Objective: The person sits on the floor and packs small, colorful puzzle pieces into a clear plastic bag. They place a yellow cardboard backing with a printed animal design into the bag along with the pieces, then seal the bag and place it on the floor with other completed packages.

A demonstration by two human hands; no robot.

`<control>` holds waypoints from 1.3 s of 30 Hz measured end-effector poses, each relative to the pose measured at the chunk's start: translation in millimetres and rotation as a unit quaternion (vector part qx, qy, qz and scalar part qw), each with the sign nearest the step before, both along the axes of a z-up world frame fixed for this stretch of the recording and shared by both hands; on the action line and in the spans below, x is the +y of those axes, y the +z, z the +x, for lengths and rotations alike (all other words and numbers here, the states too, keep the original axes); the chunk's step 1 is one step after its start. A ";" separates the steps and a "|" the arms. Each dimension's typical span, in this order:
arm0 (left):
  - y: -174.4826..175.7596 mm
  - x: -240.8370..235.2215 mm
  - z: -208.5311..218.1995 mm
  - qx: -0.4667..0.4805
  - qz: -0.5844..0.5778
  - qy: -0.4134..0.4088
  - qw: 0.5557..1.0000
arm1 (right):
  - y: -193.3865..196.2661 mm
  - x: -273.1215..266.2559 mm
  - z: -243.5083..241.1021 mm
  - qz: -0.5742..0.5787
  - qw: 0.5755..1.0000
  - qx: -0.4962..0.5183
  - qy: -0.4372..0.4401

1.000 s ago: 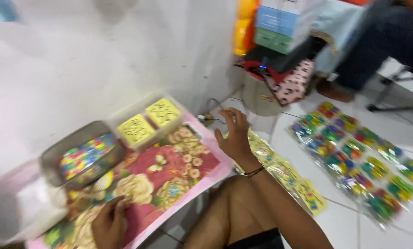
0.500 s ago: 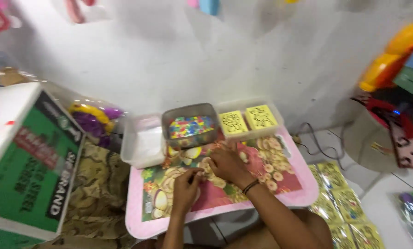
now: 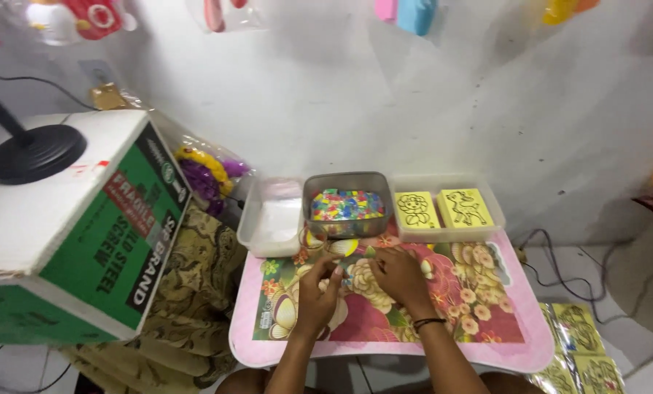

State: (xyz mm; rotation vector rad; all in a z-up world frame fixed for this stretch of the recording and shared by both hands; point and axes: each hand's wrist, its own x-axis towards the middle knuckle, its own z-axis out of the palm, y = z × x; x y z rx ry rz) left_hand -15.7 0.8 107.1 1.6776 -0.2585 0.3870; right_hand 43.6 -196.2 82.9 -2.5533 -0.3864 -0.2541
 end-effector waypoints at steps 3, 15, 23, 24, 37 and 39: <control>11.2 21.1 23.1 -0.116 0.019 0.057 0.991 | -41.3 -15.7 24.5 0.019 0.999 0.035 -0.029; 66.2 118.7 132.9 0.125 0.451 0.014 0.883 | -19.2 -8.7 14.9 0.093 0.995 0.001 -0.035; -4.4 143.5 192.5 0.095 0.746 -0.109 0.650 | -17.6 -7.2 13.2 0.112 0.993 0.025 -0.043; -28.9 150.0 214.7 -0.071 0.905 -0.156 0.389 | -16.6 -7.0 14.7 0.122 0.991 0.035 -0.043; 19.7 122.1 184.8 0.345 0.663 -0.074 0.660 | -20.1 -6.6 20.2 0.106 0.992 0.042 -0.061; 22.8 120.7 182.3 0.357 0.643 -0.071 0.674 | -21.6 -6.6 21.2 0.099 0.994 0.020 -0.051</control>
